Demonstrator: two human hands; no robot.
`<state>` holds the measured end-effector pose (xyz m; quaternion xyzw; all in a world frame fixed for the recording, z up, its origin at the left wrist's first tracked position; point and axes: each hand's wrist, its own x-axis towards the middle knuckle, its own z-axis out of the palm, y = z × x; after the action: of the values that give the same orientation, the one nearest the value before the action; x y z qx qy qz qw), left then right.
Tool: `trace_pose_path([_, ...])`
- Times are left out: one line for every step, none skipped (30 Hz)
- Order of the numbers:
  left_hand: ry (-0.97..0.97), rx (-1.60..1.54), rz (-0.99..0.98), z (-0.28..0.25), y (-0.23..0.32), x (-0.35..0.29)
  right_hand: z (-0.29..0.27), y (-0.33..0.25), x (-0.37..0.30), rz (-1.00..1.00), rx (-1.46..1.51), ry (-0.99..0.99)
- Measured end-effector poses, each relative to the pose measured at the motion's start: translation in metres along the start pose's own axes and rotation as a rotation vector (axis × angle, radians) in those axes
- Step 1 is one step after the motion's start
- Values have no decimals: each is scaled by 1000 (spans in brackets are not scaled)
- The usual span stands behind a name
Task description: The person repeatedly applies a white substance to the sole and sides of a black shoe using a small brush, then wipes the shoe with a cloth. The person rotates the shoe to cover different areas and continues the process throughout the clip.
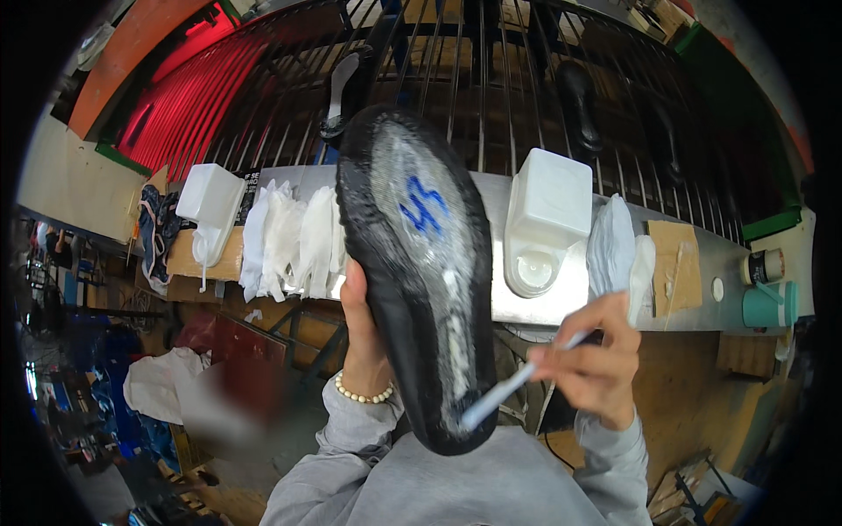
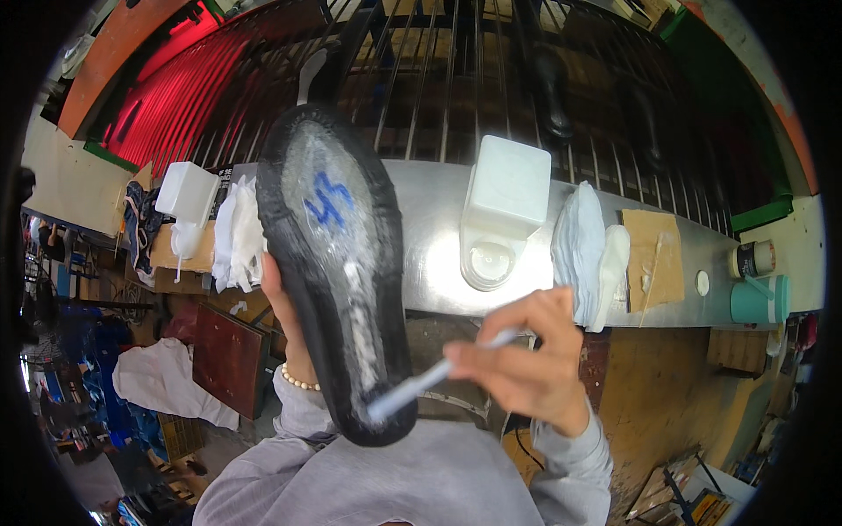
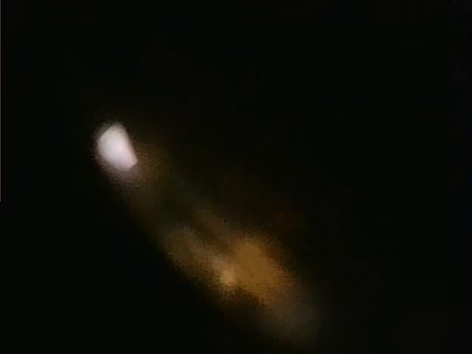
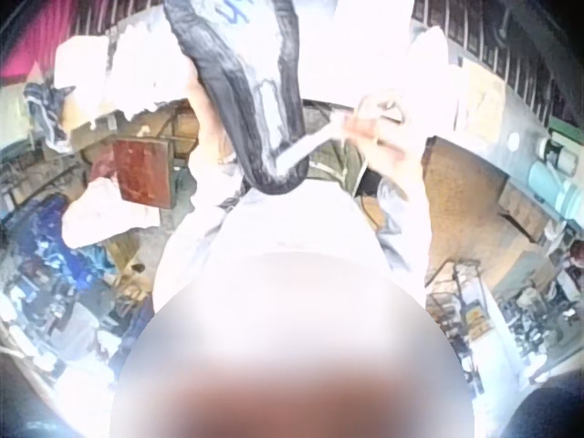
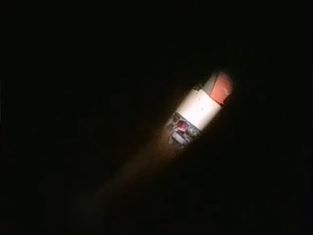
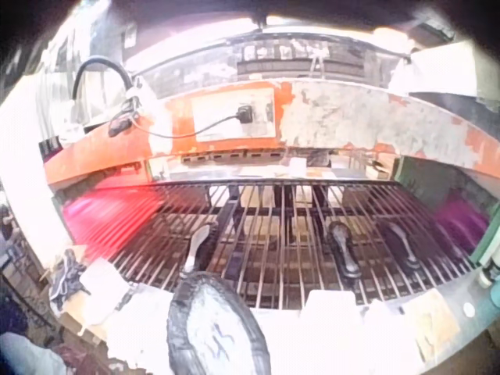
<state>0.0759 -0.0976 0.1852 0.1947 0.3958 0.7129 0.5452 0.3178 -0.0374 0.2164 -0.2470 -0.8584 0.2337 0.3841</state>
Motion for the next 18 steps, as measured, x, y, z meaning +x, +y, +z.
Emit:
trace_pose_path([-1, -33, 6, -3, 0, 4, -3, 1, -8, 50, 39, -19])
trace_pose_path([5, -124, 11, -5, 0, 8, -7, 3, -15, 95, 76, -30])
trace_pose_path([8, -217, 9, -7, 0, 12, -11, 7, -20, 128, 114, -27])
trace_pose_path([10, -310, -1, -10, -1, 15, -15, 14, -24, 194, -78, 28])
trace_pose_path([-396, -538, 8, -16, 5, 24, -19, 26, -25, 243, -267, 91])
trace_pose_path([-568, -630, 23, -21, 7, 33, -20, 38, -26, 286, -459, 154])
trace_pose_path([-656, -608, 62, -27, 12, 39, -17, 47, -28, 278, -535, 147])
trace_pose_path([-663, -595, 57, -34, 16, 43, -13, 57, -29, 268, -609, 140])
trace_pose_path([-675, -579, 56, -41, 23, 45, -8, 66, -31, 254, -679, 130])
trace_pose_path([-682, -563, 47, -48, 30, 45, -3, 73, -33, 245, -696, 102])
trace_pose_path([-695, -541, 43, -54, 36, 45, 3, 77, -35, 237, -709, 72])
trace_pose_path([-718, -507, 43, -59, 43, 42, 6, 81, -37, 203, -710, 49])
trace_pose_path([-743, -476, 48, -62, 48, 40, 8, 82, -40, 208, -695, 80])
trace_pose_path([-769, -442, 49, -63, 52, 37, 9, 84, -41, 242, -701, 106])
trace_pose_path([-791, -410, 50, -64, 56, 34, 10, 83, -42, 263, -693, 146])
trace_pose_path([-801, -378, 45, -63, 60, 30, 11, 83, -43, 296, -670, 197])
trace_pose_path([-795, -362, 46, -61, 63, 28, 10, 83, -43, 300, -672, 145])
trace_pose_path([-792, -331, 46, -60, 66, 25, 11, 84, -42, 303, -662, 111])
